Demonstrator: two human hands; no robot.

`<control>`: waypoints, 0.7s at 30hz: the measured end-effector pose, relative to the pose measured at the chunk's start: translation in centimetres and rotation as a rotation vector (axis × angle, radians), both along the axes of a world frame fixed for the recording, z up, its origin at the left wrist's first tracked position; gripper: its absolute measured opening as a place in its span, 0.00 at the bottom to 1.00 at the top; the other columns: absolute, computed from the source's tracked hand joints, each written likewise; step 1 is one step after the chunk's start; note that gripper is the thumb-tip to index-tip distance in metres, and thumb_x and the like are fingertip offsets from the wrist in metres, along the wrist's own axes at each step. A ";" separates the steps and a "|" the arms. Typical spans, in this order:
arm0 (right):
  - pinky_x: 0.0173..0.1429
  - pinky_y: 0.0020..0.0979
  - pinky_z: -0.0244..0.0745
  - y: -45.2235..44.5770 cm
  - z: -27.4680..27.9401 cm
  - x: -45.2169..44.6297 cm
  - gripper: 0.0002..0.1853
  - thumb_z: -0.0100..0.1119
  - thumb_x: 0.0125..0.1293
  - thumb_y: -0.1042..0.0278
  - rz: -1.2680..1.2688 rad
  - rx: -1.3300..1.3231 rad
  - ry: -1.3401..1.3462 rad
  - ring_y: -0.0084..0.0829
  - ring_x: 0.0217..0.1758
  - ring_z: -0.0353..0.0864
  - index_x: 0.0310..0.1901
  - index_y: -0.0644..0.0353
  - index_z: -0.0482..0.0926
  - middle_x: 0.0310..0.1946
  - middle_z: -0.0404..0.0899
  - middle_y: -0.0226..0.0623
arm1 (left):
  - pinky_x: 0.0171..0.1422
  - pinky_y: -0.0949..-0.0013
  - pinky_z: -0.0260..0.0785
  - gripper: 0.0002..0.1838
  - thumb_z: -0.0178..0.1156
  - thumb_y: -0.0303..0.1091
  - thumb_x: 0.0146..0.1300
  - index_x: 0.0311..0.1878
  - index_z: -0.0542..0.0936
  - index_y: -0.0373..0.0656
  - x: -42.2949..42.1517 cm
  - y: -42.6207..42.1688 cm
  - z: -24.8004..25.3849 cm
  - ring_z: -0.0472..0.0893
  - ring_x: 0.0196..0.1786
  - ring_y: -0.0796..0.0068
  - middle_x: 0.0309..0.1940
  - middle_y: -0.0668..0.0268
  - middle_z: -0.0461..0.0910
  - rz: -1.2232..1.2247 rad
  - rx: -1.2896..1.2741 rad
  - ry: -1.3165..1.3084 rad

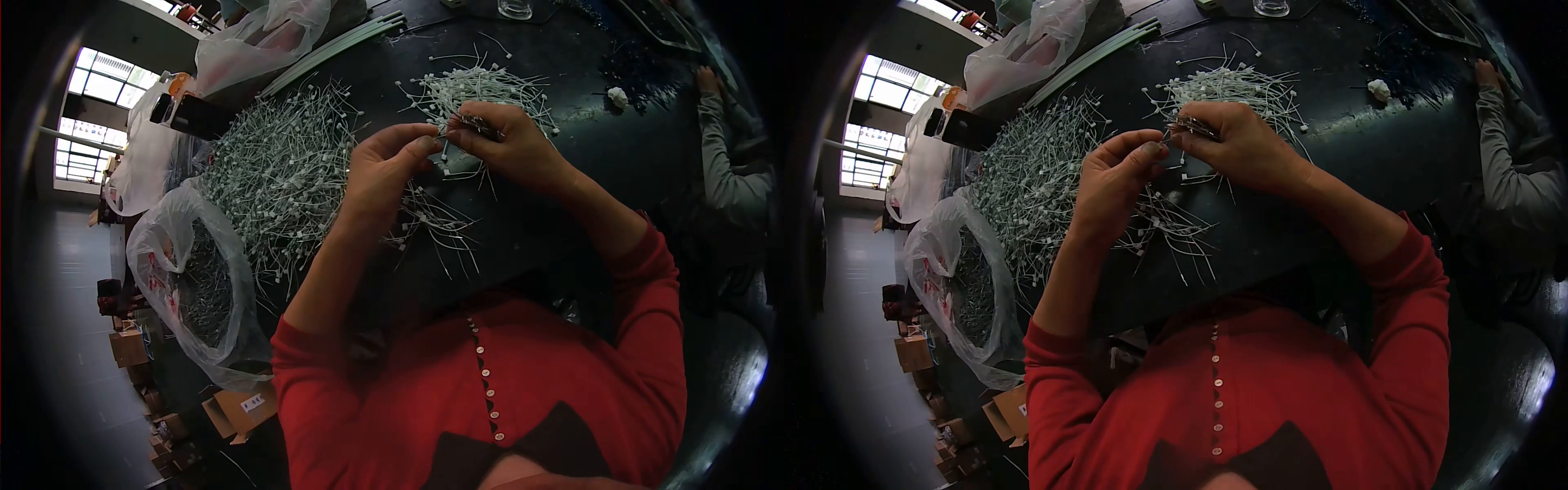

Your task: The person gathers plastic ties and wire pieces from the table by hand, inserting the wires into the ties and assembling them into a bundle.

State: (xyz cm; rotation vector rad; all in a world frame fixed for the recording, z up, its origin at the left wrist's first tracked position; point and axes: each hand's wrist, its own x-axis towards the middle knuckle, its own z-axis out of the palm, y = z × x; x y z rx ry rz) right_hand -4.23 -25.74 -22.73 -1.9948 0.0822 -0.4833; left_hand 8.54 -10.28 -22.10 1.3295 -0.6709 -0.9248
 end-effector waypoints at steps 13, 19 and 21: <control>0.47 0.24 0.76 0.0 0.1 -0.1 0.06 0.59 0.63 0.75 -0.025 -0.036 -0.022 0.23 0.40 0.81 0.40 0.64 0.79 0.35 0.81 0.34 | 0.48 0.76 0.76 0.12 0.57 0.28 0.66 0.51 0.77 0.36 0.1 0.2 0.1 0.81 0.41 0.79 0.39 0.63 0.81 -0.019 -0.023 0.173; 0.42 0.24 0.77 -0.2 -0.2 0.0 0.07 0.61 0.62 0.74 -0.026 -0.138 -0.077 0.23 0.36 0.81 0.41 0.63 0.79 0.32 0.81 0.34 | 0.47 0.75 0.76 0.11 0.57 0.28 0.66 0.50 0.78 0.35 0.2 0.3 0.2 0.81 0.39 0.78 0.38 0.63 0.81 -0.037 0.004 0.191; 0.37 0.27 0.77 -0.1 0.0 -0.1 0.08 0.62 0.62 0.71 -0.035 -0.189 -0.081 0.25 0.32 0.83 0.42 0.59 0.80 0.29 0.83 0.35 | 0.47 0.74 0.77 0.11 0.57 0.29 0.66 0.49 0.78 0.35 0.4 0.3 0.2 0.81 0.39 0.77 0.37 0.62 0.81 -0.048 0.017 0.234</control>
